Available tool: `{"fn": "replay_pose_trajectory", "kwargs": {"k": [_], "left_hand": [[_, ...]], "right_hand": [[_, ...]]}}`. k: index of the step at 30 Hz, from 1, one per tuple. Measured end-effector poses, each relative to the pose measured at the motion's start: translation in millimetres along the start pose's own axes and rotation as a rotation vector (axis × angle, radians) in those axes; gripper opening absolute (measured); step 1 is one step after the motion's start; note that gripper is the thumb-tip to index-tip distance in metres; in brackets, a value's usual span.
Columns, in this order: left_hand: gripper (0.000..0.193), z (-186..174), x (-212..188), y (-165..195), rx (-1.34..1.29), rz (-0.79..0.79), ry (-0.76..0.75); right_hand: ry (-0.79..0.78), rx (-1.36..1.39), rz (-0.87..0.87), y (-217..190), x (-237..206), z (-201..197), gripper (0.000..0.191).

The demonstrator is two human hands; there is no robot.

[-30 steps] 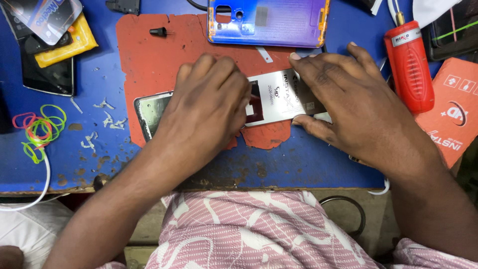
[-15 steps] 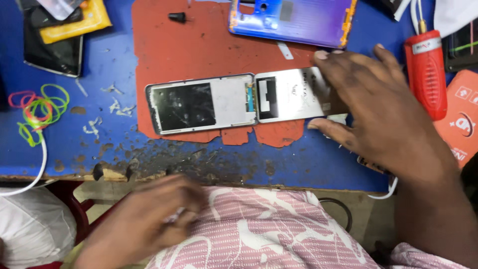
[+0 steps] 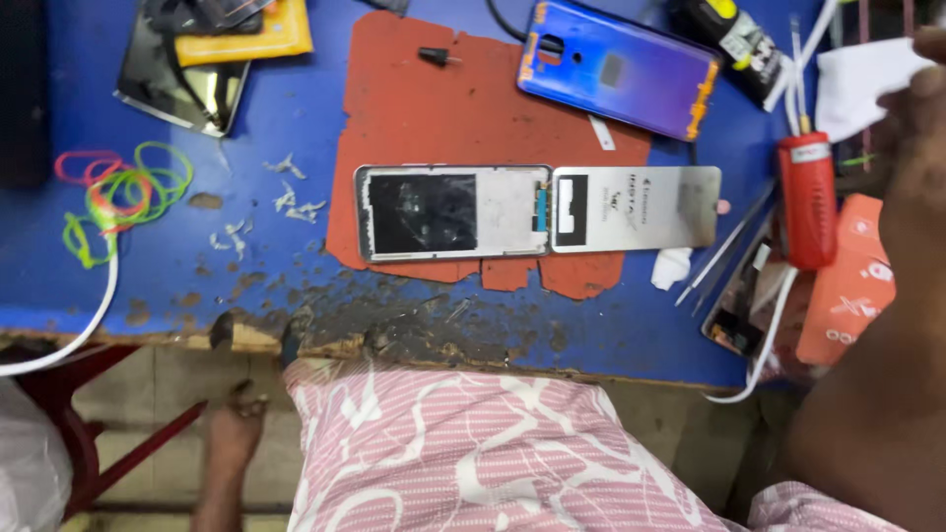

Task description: The person cleans the inside of a disassembled smartphone with a tissue, applies adhesive to the frame, and reattaches the screen. They then secure the phone with rubber bands and begin working on a second device by removing its back cover and battery.

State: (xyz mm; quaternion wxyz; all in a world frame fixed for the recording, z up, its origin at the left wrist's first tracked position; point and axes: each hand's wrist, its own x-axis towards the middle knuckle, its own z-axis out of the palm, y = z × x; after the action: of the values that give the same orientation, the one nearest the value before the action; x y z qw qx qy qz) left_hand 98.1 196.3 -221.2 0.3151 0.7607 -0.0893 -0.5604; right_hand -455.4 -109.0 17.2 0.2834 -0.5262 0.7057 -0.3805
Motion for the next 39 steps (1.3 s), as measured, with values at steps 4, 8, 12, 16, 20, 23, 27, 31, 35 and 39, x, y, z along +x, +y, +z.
{"fn": "replay_pose_trajectory", "kwargs": {"k": [4, 8, 12, 16, 20, 23, 27, 31, 35, 39], "left_hand": [[0.052, 55.2, 6.9, -10.1, -0.107, -0.060, 0.028], [0.047, 53.8, 8.5, 10.4, -0.198, 0.272, 0.007], [0.034, 25.6, 8.4, 50.1, 0.355, 0.607, 0.148], [0.019, 9.3, -14.4, 92.1, 1.054, 0.596, 0.103], [0.026, 16.8, -69.4, 126.7, 0.943, 0.597, -0.460], [0.025, 36.2, -105.0, 157.8, 0.650, 1.025, -0.648], [0.037, 76.7, -124.8, 202.4, 0.516, 1.497, -0.535], [0.035, 125.0, -124.8, 228.4, 0.691, 1.683, -0.228], [0.029, 150.6, -116.0, 238.1, 0.819, 1.712, -0.070], [0.031, 154.5, -111.1, 238.4, 0.851, 1.688, -0.033]], "right_hand": [[-0.133, -0.668, -0.829, -12.1, -3.3, 9.3, 0.027], [-0.175, -0.914, -0.830, -28.7, 5.3, 40.5, 0.042], [-0.094, -0.896, -0.947, -21.4, 13.5, 51.2, 0.047], [-0.102, -0.715, -0.429, 7.5, 31.0, 43.9, 0.026], [0.046, -0.260, -0.108, 27.2, 39.7, 35.9, 0.024], [0.073, 0.043, -0.102, 20.7, 17.5, 39.2, 0.024], [-0.012, 0.269, -0.222, -15.7, -43.8, 64.4, 0.025], [-0.177, 0.372, -0.437, -52.8, -108.1, 111.5, 0.027], [-0.220, 0.205, -0.537, -75.4, -134.3, 143.2, 0.030], [-0.257, -0.135, -0.686, -86.6, -138.2, 154.5, 0.029]]}}
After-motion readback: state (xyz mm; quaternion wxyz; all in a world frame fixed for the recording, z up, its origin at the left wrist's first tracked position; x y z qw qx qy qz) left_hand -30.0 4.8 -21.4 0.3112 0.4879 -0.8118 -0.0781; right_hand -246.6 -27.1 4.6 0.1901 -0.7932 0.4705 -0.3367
